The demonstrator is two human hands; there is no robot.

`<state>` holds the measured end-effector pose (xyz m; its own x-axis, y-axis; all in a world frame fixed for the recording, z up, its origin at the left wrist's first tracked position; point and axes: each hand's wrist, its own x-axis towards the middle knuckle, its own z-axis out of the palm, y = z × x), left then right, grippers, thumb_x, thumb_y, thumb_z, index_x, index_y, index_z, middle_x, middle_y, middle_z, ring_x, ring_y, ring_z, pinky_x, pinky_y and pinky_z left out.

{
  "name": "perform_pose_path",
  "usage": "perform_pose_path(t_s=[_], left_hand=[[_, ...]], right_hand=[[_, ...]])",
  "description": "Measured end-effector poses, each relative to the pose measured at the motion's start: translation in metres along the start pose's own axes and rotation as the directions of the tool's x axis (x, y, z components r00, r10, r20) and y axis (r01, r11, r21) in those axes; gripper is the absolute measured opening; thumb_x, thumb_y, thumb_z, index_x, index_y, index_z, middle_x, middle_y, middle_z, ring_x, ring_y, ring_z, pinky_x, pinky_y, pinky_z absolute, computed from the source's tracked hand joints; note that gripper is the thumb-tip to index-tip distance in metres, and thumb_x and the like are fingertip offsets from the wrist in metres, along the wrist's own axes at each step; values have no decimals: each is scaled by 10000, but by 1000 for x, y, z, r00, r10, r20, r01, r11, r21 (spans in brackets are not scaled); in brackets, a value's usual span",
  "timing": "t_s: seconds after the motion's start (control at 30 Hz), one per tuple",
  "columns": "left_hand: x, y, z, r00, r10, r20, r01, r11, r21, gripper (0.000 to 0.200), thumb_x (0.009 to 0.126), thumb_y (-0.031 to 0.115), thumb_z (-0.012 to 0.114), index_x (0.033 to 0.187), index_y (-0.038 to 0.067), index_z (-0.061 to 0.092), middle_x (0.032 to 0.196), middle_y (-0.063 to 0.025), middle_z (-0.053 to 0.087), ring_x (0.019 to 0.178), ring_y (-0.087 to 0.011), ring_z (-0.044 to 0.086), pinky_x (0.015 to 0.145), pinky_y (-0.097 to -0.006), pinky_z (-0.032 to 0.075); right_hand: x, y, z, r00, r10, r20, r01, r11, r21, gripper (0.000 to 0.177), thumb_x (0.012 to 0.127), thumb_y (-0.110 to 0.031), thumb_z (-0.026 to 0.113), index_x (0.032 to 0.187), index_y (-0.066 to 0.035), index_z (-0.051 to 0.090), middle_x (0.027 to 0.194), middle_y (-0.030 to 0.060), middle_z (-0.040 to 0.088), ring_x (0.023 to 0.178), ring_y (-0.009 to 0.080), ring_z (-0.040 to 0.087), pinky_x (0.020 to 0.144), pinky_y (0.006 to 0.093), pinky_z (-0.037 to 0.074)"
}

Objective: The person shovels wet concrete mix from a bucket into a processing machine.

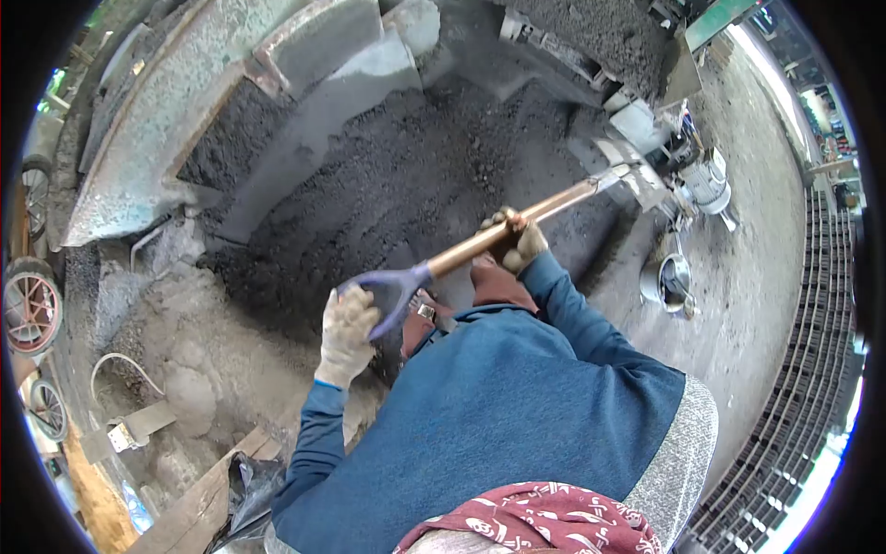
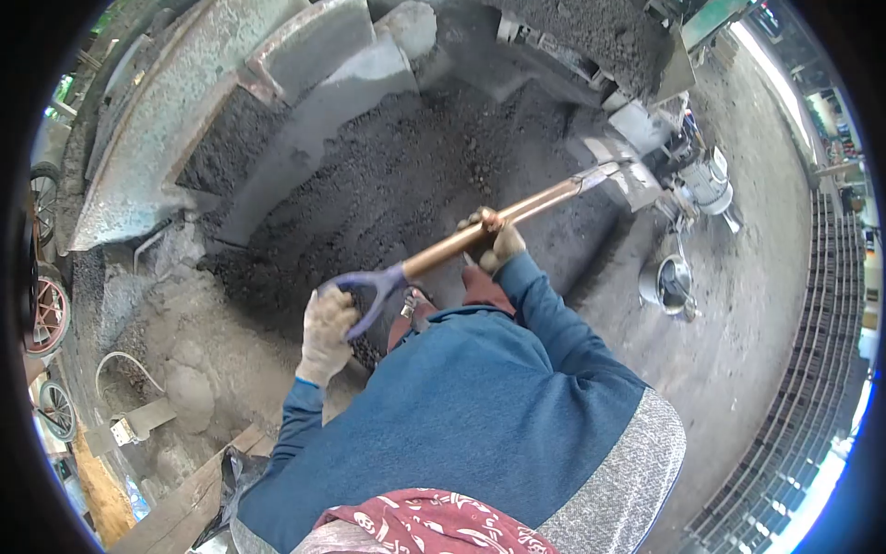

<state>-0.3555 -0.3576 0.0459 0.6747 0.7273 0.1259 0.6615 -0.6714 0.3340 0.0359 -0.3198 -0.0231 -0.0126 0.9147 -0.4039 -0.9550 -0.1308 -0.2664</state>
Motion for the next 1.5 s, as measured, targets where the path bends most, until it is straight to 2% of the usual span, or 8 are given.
perform_pose_path(t_s=[0.13, 0.33, 0.5, 0.67, 0.8, 1.03, 1.27, 1.5], left_hand=[[81, 26, -40, 792, -57, -608, -132, 956, -261, 580, 848, 228, 695, 1351, -5, 527, 1324, -173, 561, 1250, -388, 531, 1056, -525, 422], [193, 84, 114, 522, -206, 828, 729, -397, -558, 758, 862, 481, 655, 1372, -42, 450, 1241, -211, 579, 1071, -327, 601, 891, -440, 525], [213, 161, 259, 304, -151, 941, 290, -926, -242, 102, 901, 188, 566, 916, 123, 490, 866, -65, 537, 791, -260, 562, 781, -458, 528], [168, 131, 374, 118, -324, 939, 371, -862, -345, 212, 857, 161, 592, 1031, 101, 488, 941, -77, 538, 862, -276, 586, 813, -489, 524], [138, 158, 452, -86, -512, 855, 501, -764, -407, 480, 883, 320, 547, 1277, 50, 493, 1125, -141, 592, 1009, -325, 617, 872, -444, 522], [79, 319, 456, -155, -22, 988, 347, -937, 34, 161, 906, 216, 614, 900, 102, 500, 659, -111, 491, 528, -293, 515, 561, -525, 512], [16, 335, 570, -405, -37, 914, 659, -704, 264, 110, 884, 152, 602, 934, 80, 534, 679, -109, 490, 543, -288, 537, 554, -513, 552], [167, 139, 592, -43, -227, 973, 802, -589, -101, 132, 900, 174, 585, 799, 120, 519, 580, -73, 514, 473, -247, 547, 529, -433, 531]], right_hand=[[4, -29, 6, 950, -35, -309, 119, 960, 255, 47, 718, -131, 605, 744, -106, 575, 705, 43, 592, 686, 226, 576, 771, 417, 502], [-63, -27, -36, 885, 258, 389, -418, 809, 414, 164, 828, -262, 640, 926, -131, 643, 709, -30, 565, 699, 199, 584, 712, 366, 508], [-186, -78, -80, 939, 310, -150, -334, 925, -179, 557, 907, -486, 597, 1279, -72, 566, 1171, 139, 621, 1036, 308, 611, 924, 468, 491], [-335, -167, -51, 845, -529, 76, 520, 781, -347, 677, 852, -432, 737, 1367, -49, 525, 1258, 185, 613, 1178, 314, 589, 1018, 477, 479], [-354, -153, -68, 847, -500, -179, -258, -93, -962, 493, 778, -87, 779, 1233, -25, 599, 1096, 123, 667, 954, 215, 660, 780, 335, 573], [-438, -55, -210, 72, -414, -908, -313, 855, -414, 177, 823, -69, 676, 996, -61, 641, 791, 57, 630, 693, 189, 607, 592, 348, 509], [-437, 47, -266, -443, 38, -896, -31, 998, 58, 99, 876, -178, 618, 916, -88, 626, 737, 29, 570, 550, 197, 535, 479, 374, 454], [-240, 65, -283, 96, -262, -960, -112, 956, -272, 146, 814, -51, 743, 916, -45, 639, 719, 46, 615, 569, 172, 571, 491, 337, 493]])
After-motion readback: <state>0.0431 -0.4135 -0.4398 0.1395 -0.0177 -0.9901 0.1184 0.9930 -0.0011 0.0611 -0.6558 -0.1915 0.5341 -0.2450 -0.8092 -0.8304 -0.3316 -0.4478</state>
